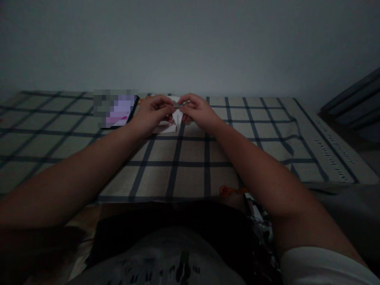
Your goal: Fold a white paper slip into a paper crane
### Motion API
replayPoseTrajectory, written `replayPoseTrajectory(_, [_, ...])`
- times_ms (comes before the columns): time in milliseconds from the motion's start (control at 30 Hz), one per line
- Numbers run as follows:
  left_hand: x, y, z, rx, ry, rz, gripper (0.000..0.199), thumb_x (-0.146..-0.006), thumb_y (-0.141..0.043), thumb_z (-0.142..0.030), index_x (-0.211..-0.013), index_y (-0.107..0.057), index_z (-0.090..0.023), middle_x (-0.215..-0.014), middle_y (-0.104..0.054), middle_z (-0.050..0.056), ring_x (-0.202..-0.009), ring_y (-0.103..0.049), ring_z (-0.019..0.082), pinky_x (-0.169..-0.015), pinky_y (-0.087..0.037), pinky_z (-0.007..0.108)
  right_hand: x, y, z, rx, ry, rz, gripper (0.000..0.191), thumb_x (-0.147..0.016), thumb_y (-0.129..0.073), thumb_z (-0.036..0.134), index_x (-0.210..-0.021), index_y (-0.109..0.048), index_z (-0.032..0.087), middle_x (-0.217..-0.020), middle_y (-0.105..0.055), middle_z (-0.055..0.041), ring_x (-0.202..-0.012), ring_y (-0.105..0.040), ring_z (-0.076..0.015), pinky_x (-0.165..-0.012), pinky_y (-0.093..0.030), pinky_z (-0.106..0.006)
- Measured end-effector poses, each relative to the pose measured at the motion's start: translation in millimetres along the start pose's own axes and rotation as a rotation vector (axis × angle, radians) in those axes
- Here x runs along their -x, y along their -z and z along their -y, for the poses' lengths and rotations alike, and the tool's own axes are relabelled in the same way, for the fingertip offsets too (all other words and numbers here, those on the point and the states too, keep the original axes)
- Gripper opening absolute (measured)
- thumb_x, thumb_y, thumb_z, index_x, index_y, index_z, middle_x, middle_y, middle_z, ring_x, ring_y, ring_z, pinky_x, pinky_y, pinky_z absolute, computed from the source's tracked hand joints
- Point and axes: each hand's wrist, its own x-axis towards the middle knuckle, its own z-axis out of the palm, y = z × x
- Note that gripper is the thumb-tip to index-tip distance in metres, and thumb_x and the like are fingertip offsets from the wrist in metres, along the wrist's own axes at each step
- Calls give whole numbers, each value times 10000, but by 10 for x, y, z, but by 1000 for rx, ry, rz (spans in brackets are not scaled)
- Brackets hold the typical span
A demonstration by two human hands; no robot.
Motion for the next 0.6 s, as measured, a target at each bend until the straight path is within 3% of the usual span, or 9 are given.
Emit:
replayPoseTrajectory(233, [13, -7, -46, 61, 91, 18, 52, -817, -682, -183, -862, -657, -192, -773, -669, -12, -653, -657, 121, -665, -609, 289, -4, -1, 14, 21, 4, -29, 121, -893, -709, 304, -947, -641, 220, -750, -622, 23, -647, -608, -119, -618, -544, -250])
replayPoseTrajectory(367, [20, -9, -42, 16, 73, 34, 142, -792, -768, -219, -875, -655, -194, -774, -688, 2, -702, -678, 142, -689, -613, 297, 14, -12, 53, 25, -34, -36, 95, -907, -679, 295, -911, -625, 217, -757, -625, 16, -643, -610, -118, -621, -555, -257])
replayPoseTrajectory(600, [4, -7, -12, -61, 30, -14, 155, -805, -774, -217, -893, -647, -204, -756, -672, -2, -692, -671, 139, -657, -591, 270, 27, -16, 61, 36, -37, -3, 315, -862, -767, 428, -1020, -565, 244, -800, -594, 27, -688, -613, -118, -623, -560, -242])
